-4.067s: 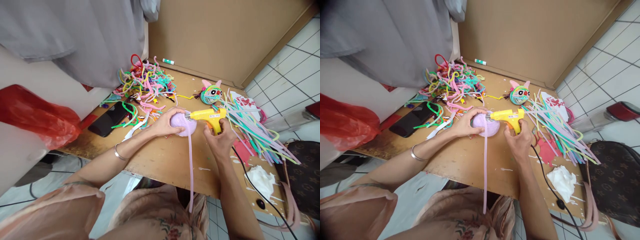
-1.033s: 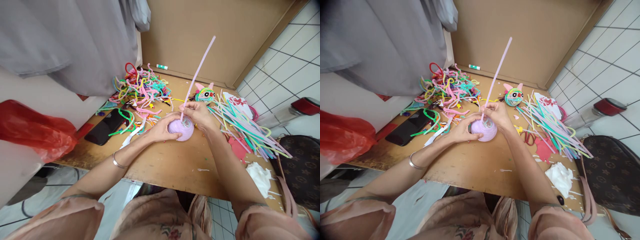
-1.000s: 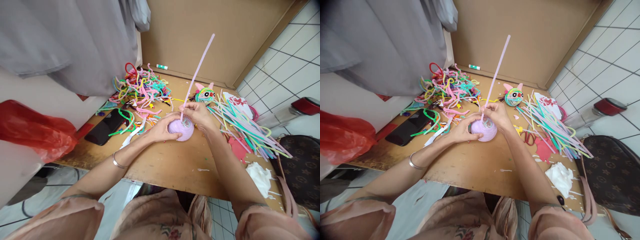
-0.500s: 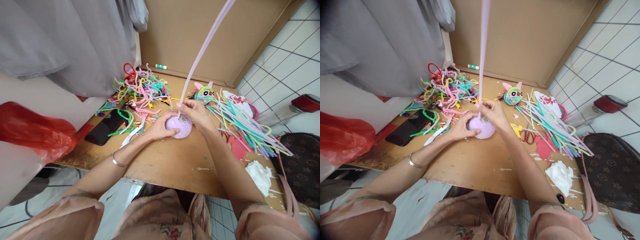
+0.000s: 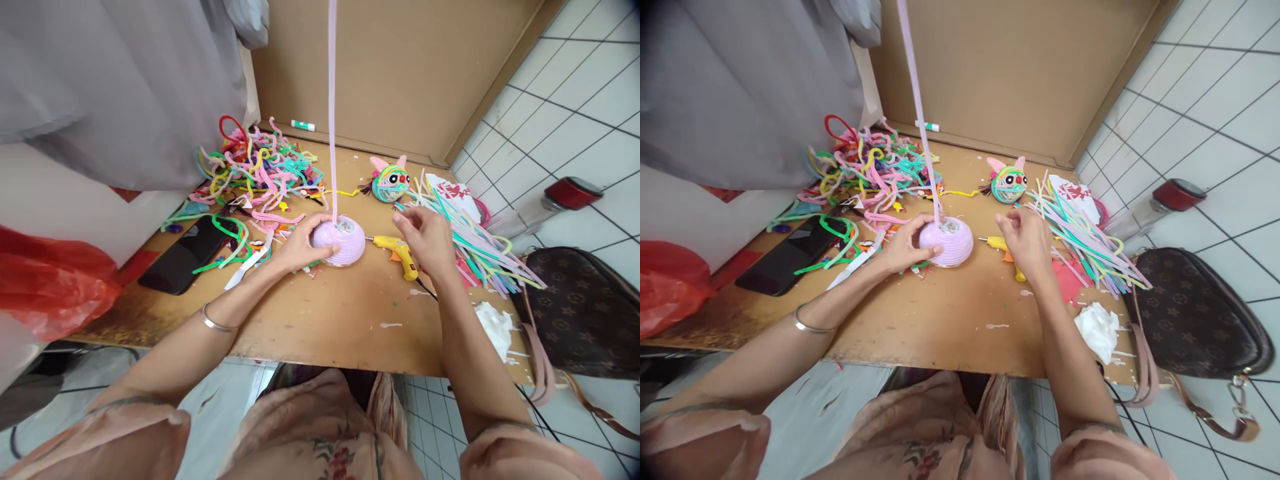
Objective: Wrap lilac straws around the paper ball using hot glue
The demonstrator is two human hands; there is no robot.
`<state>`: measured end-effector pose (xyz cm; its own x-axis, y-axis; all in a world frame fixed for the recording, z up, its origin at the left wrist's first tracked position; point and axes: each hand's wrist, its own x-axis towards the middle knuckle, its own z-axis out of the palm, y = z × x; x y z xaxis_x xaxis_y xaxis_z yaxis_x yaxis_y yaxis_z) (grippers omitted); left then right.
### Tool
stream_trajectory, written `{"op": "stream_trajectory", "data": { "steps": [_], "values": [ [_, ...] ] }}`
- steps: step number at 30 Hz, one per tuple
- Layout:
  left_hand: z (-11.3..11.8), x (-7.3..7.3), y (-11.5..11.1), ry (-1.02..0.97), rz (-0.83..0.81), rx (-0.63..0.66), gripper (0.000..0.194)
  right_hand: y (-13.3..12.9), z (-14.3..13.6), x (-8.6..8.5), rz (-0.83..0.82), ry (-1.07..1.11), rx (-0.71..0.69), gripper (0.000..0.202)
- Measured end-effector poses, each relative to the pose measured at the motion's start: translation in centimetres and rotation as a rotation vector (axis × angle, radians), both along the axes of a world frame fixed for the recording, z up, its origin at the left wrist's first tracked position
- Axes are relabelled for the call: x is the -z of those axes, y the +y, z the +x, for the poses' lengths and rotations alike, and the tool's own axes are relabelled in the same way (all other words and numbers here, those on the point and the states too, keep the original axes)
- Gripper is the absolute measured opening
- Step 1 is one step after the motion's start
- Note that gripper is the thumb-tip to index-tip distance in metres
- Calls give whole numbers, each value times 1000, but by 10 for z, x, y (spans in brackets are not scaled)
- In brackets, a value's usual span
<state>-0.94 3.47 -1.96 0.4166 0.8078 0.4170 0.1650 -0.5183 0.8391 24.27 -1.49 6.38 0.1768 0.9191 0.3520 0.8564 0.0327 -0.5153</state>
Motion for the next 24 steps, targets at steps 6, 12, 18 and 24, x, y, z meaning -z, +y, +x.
{"op": "stream_trajectory", "data": {
  "steps": [6, 12, 18, 24],
  "values": [
    [1, -1, 0, 13, -31, -2, 62, -23, 16, 33, -481, -497, 276, 61],
    [0, -4, -2, 56, -49, 9, 62, -8, 9, 49, -552, -427, 356, 61],
    [-2, -3, -1, 59, 63, 77, 61, -7, 21, 55, -440, -295, 397, 45],
    [-4, -2, 2, 86, 160, 91, 59, -8, 28, 38, -76, 145, 371, 35]
  ]
}}
